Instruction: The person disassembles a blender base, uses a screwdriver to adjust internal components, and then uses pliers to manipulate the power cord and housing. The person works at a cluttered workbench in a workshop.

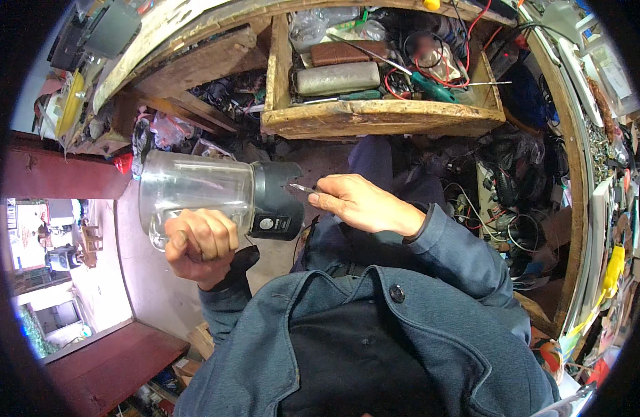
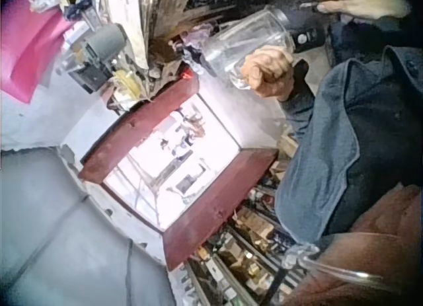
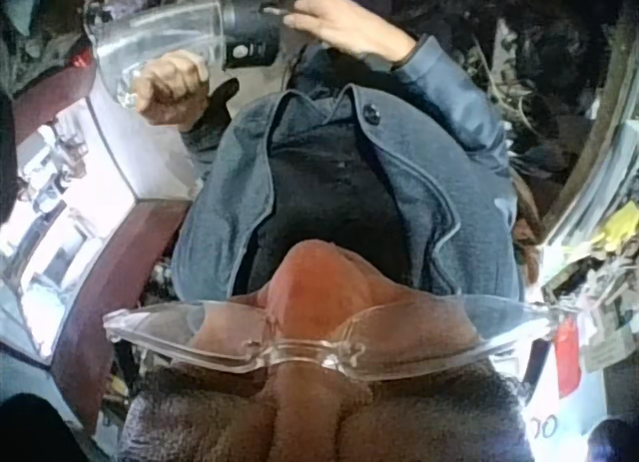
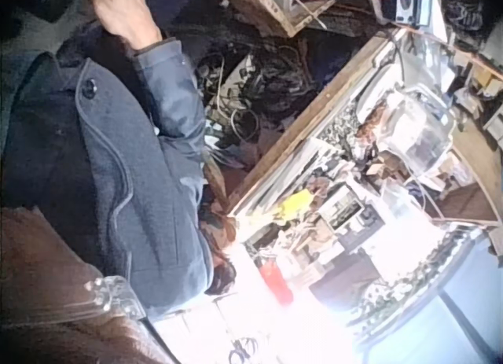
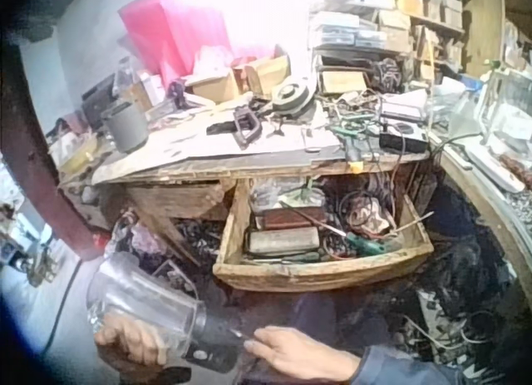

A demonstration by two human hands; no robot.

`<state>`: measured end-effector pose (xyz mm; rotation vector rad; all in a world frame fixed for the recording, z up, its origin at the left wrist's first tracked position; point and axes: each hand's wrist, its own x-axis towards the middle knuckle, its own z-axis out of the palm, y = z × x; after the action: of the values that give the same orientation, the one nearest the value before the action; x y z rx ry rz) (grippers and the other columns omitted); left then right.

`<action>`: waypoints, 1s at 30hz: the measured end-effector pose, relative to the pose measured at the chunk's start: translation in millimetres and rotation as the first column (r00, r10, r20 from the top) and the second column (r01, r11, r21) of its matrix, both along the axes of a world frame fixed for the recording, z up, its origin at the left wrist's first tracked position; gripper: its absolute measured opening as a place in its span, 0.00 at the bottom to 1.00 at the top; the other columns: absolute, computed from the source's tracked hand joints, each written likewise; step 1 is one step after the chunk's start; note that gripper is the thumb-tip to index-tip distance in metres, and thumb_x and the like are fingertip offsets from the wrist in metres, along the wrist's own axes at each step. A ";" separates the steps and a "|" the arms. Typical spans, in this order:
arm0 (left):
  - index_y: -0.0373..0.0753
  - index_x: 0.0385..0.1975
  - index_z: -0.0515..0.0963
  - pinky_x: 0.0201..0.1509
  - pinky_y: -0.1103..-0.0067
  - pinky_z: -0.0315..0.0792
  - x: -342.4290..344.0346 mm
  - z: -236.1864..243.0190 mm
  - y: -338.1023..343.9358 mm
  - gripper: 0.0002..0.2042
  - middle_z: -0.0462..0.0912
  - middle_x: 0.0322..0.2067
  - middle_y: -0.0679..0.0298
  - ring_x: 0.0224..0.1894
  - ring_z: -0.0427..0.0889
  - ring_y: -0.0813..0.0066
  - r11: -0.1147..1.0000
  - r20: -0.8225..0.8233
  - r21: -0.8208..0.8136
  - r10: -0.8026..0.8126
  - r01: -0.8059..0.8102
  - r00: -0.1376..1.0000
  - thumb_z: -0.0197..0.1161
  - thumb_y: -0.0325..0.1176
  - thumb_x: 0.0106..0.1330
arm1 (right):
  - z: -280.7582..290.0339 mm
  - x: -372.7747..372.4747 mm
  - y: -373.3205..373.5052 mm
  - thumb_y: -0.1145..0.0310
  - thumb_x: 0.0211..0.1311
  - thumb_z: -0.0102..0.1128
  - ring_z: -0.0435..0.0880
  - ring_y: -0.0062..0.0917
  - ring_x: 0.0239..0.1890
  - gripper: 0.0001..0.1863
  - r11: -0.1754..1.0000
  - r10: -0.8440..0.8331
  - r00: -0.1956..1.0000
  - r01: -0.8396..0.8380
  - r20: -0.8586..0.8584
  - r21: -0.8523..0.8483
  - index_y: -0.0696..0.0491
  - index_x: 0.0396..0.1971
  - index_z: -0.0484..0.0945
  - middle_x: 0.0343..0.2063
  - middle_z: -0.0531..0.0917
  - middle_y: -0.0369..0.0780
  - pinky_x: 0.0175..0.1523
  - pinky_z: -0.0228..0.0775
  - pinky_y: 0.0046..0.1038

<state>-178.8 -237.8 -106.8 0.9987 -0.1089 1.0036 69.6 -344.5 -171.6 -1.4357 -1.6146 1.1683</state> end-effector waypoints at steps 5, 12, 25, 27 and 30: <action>0.46 0.09 0.53 0.09 0.77 0.52 0.9 2.7 -1.0 0.24 0.58 0.05 0.69 0.05 0.52 0.79 1.000 0.024 -0.006 -0.016 0.016 1.000 0.50 0.31 0.71 | 9.3 -1.1 2.9 0.52 0.77 0.52 0.82 0.42 0.32 0.25 0.991 0.012 0.996 -0.024 -0.091 -0.132 0.63 0.37 0.80 0.28 0.81 0.52 0.42 0.72 0.42; 0.45 0.08 0.53 0.09 0.77 0.53 5.8 4.9 -3.8 0.25 0.59 0.04 0.67 0.04 0.54 0.78 0.997 0.041 -0.029 -0.067 0.069 0.997 0.51 0.31 0.70 | -3.0 -1.3 4.1 0.53 0.77 0.53 0.80 0.35 0.30 0.23 0.993 -0.026 0.969 -0.004 -0.247 -0.121 0.62 0.37 0.81 0.26 0.81 0.49 0.39 0.72 0.39; 0.42 0.08 0.54 0.10 0.74 0.56 22.8 8.2 -23.0 0.23 0.61 0.05 0.64 0.05 0.56 0.73 0.988 -0.183 0.115 -0.080 0.103 0.980 0.54 0.29 0.66 | 6.3 -11.6 -4.7 0.53 0.77 0.53 0.85 0.49 0.31 0.25 0.974 -0.157 0.987 0.148 -0.041 -0.172 0.63 0.33 0.82 0.26 0.83 0.56 0.39 0.74 0.47; 0.41 0.09 0.55 0.11 0.74 0.56 19.1 6.7 -21.6 0.22 0.62 0.06 0.63 0.05 0.57 0.73 0.998 -0.104 0.025 -0.048 0.051 0.993 0.55 0.28 0.65 | 14.4 -12.1 -2.9 0.54 0.77 0.53 0.86 0.53 0.33 0.25 0.983 -0.137 0.989 0.142 0.057 -0.116 0.64 0.32 0.81 0.27 0.83 0.58 0.39 0.75 0.50; 0.40 0.09 0.55 0.11 0.74 0.57 21.6 4.5 -26.7 0.22 0.61 0.06 0.63 0.06 0.57 0.73 0.996 -0.155 0.080 -0.026 0.039 0.988 0.55 0.28 0.64 | 16.8 -11.6 -3.3 0.57 0.76 0.54 0.84 0.59 0.33 0.24 0.995 -0.097 0.974 0.094 0.206 0.026 0.65 0.29 0.80 0.26 0.83 0.60 0.38 0.77 0.52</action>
<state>-157.1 -264.5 -102.3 1.1427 -0.0391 0.8950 58.0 -347.7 -154.8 -1.6511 -1.6688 0.9746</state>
